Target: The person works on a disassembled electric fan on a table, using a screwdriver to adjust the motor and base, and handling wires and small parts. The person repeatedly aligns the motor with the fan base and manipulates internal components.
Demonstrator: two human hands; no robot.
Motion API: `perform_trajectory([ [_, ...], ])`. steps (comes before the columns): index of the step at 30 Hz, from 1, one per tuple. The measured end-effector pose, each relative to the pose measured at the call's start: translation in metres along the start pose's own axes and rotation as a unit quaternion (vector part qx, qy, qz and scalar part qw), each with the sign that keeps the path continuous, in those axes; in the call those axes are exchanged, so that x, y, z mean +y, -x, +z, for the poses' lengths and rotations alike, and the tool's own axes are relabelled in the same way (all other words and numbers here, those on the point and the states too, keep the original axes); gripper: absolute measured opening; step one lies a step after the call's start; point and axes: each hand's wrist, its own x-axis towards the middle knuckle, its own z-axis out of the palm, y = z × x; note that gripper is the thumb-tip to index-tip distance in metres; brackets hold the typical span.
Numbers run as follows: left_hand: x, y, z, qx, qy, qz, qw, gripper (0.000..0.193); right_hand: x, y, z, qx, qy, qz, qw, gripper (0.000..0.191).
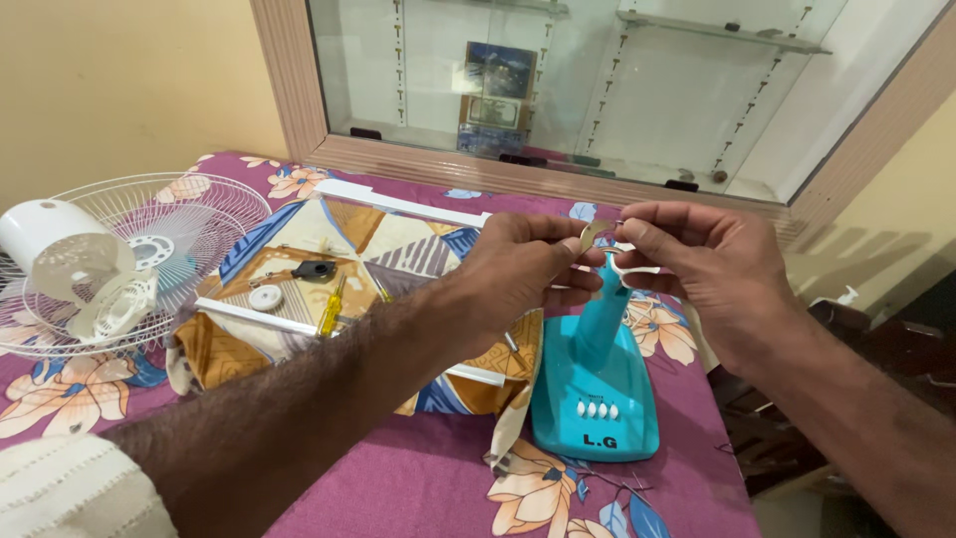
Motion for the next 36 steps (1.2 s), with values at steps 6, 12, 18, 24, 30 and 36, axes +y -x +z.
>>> perform_trajectory([
  [6, 0.002, 0.000, -0.004, 0.010, -0.029, -0.018, 0.999, 0.035, 0.000, 0.001, 0.003, 0.036, 0.023, 0.024, 0.999, 0.022],
  [12, -0.001, -0.006, -0.014, 0.035, -0.025, -0.088, 0.995, 0.037, 0.007, 0.002, 0.001, 0.112, -0.048, 0.078, 0.989, 0.022],
  [18, -0.007, -0.020, -0.025, -0.023, -0.001, -0.099, 0.995, 0.039, 0.013, 0.008, -0.005, 0.153, -0.047, 0.106, 0.981, 0.021],
  [24, -0.018, -0.041, -0.026, -0.059, -0.015, -0.138, 0.989, 0.036, 0.016, 0.015, -0.007, 0.197, -0.046, 0.131, 0.971, 0.021],
  [30, -0.041, -0.058, -0.040, -0.016, -0.044, -0.218, 0.975, 0.025, 0.030, 0.028, -0.011, 0.245, -0.068, 0.161, 0.954, 0.021],
  [36, -0.065, -0.078, -0.091, 0.139, -0.012, -0.213, 0.967, 0.018, 0.053, 0.038, -0.007, 0.261, -0.257, 0.245, 0.898, 0.011],
])
